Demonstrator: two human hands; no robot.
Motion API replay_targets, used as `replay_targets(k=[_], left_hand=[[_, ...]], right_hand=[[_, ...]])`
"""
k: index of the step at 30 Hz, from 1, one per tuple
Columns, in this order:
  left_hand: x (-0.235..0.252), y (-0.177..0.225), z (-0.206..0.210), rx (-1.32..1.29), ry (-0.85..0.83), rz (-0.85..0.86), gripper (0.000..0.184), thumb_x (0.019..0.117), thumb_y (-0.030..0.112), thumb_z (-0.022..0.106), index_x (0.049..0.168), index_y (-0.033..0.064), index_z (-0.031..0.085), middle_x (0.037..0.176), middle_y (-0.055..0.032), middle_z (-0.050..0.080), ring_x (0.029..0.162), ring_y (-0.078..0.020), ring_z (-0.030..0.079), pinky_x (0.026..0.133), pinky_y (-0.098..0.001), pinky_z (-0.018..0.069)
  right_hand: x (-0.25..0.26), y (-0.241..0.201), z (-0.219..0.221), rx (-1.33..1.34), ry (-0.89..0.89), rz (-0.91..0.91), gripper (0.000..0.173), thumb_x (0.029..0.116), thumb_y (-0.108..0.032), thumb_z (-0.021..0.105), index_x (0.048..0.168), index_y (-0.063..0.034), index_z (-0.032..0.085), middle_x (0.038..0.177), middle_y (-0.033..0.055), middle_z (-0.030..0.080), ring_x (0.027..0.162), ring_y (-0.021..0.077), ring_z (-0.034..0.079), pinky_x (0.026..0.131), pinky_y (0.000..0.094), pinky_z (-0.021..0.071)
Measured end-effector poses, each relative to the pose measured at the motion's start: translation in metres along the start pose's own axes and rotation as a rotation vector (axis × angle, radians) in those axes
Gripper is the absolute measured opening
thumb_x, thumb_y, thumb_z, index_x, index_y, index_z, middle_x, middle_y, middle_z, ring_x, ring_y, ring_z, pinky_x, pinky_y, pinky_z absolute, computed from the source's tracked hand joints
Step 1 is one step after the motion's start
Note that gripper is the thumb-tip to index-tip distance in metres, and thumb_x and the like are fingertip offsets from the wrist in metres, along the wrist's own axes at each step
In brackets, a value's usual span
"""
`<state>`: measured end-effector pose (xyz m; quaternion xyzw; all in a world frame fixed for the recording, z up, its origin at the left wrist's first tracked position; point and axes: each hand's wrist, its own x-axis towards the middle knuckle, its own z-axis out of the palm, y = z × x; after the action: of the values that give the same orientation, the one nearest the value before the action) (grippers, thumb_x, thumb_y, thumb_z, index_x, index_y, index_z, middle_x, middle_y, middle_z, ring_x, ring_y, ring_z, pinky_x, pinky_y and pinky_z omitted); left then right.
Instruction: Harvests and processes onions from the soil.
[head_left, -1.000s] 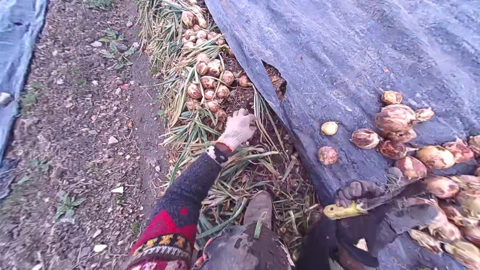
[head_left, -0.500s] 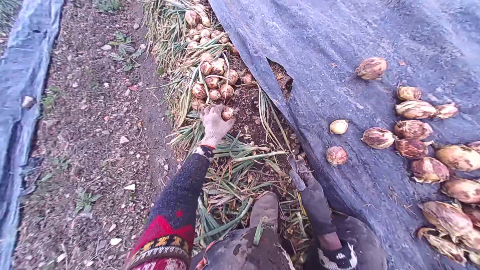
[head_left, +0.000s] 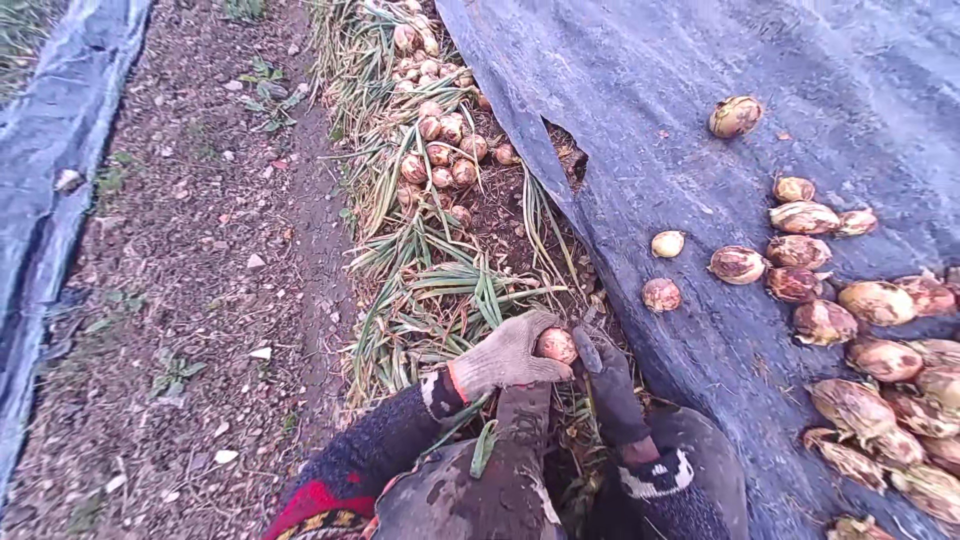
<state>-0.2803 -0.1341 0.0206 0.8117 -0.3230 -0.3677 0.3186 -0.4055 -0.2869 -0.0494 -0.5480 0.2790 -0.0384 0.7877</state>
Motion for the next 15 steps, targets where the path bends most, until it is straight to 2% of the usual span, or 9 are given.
replay_targets(k=[3, 5, 7, 9, 11, 12, 13, 14, 15], left_hand=[[-0.008, -0.005, 0.003, 0.118, 0.085, -0.028, 0.073, 0.0792, 0.055, 0.080, 0.139, 0.0190, 0.060, 0.135, -0.0013, 0.064, 0.119, -0.0110, 0.063, 0.101, -0.0402, 0.0552], [-0.013, -0.004, 0.007, 0.022, 0.146, -0.028, 0.076, 0.0771, 0.050, 0.084, 0.140, 0.0162, 0.060, 0.134, -0.0013, 0.064, 0.120, -0.0094, 0.062, 0.103, -0.0368, 0.0539], [-0.014, 0.004, 0.006, -0.108, 0.180, -0.019, 0.076, 0.0745, 0.043, 0.088, 0.139, 0.0129, 0.061, 0.130, -0.0010, 0.067, 0.116, -0.0072, 0.064, 0.102, -0.0331, 0.0557], [-0.009, 0.005, 0.003, -0.041, 0.247, -0.084, 0.074, 0.0762, 0.046, 0.086, 0.138, 0.0138, 0.062, 0.129, -0.0016, 0.068, 0.114, -0.0090, 0.066, 0.100, -0.0348, 0.0571], [0.010, -0.031, -0.008, 0.191, 0.423, -0.260, 0.074, 0.0812, 0.058, 0.076, 0.140, 0.0147, 0.060, 0.130, -0.0068, 0.067, 0.117, -0.0184, 0.066, 0.099, -0.0452, 0.0558], [0.018, -0.058, -0.018, 0.208, 0.502, -0.360, 0.075, 0.0813, 0.058, 0.074, 0.140, 0.0131, 0.060, 0.129, -0.0094, 0.067, 0.117, -0.0219, 0.065, 0.100, -0.0485, 0.0546], [0.023, -0.079, -0.034, 0.141, 0.559, -0.432, 0.075, 0.0814, 0.054, 0.076, 0.141, 0.0115, 0.059, 0.129, -0.0101, 0.068, 0.116, -0.0212, 0.066, 0.100, -0.0472, 0.0547], [0.023, -0.088, -0.051, -0.012, 0.586, -0.471, 0.072, 0.0824, 0.045, 0.078, 0.143, 0.0110, 0.057, 0.127, -0.0086, 0.069, 0.109, -0.0175, 0.069, 0.094, -0.0417, 0.0584], [0.019, -0.091, -0.060, -0.253, 0.599, -0.461, 0.067, 0.0845, 0.032, 0.080, 0.143, 0.0095, 0.056, 0.119, -0.0095, 0.071, 0.093, -0.0173, 0.073, 0.078, -0.0378, 0.0638]], right_hand=[[0.001, 0.004, 0.011, 0.029, 0.054, -0.031, 0.032, 0.1024, -0.033, 0.062, 0.116, -0.0067, 0.074, 0.073, 0.0050, 0.068, 0.054, 0.0123, 0.057, 0.052, 0.0310, 0.0534], [-0.001, -0.001, 0.016, 0.124, 0.063, -0.060, 0.032, 0.1031, -0.030, 0.061, 0.118, -0.0049, 0.074, 0.078, 0.0056, 0.070, 0.056, 0.0113, 0.059, 0.054, 0.0291, 0.0553], [-0.001, -0.009, 0.018, 0.229, 0.045, -0.085, 0.030, 0.1033, -0.029, 0.060, 0.114, -0.0037, 0.074, 0.073, 0.0045, 0.068, 0.053, 0.0095, 0.058, 0.053, 0.0268, 0.0549], [-0.010, -0.019, 0.014, 0.254, 0.002, -0.170, 0.029, 0.1030, -0.030, 0.061, 0.111, -0.0060, 0.075, 0.067, 0.0020, 0.065, 0.050, 0.0082, 0.056, 0.049, 0.0259, 0.0536], [-0.031, -0.043, 0.010, 0.202, -0.089, -0.338, 0.024, 0.1035, -0.027, 0.060, 0.112, -0.0107, 0.076, 0.072, 0.0003, 0.067, 0.055, 0.0076, 0.058, 0.053, 0.0262, 0.0544], [-0.042, -0.056, 0.009, 0.161, -0.125, -0.417, 0.022, 0.1031, -0.024, 0.061, 0.115, -0.0132, 0.076, 0.079, 0.0001, 0.071, 0.061, 0.0069, 0.062, 0.058, 0.0258, 0.0571], [-0.044, -0.061, 0.012, 0.142, -0.111, -0.463, 0.024, 0.1021, -0.025, 0.063, 0.119, -0.0132, 0.075, 0.083, 0.0006, 0.073, 0.064, 0.0063, 0.063, 0.060, 0.0257, 0.0577], [-0.041, -0.056, 0.016, 0.082, -0.056, -0.447, 0.033, 0.0998, -0.033, 0.066, 0.123, -0.0116, 0.072, 0.086, 0.0014, 0.072, 0.064, 0.0061, 0.063, 0.059, 0.0256, 0.0572], [-0.036, -0.044, 0.015, -0.078, -0.019, -0.362, 0.054, 0.0960, -0.049, 0.066, 0.132, -0.0089, 0.066, 0.092, 0.0023, 0.072, 0.068, 0.0070, 0.063, 0.060, 0.0280, 0.0573]])
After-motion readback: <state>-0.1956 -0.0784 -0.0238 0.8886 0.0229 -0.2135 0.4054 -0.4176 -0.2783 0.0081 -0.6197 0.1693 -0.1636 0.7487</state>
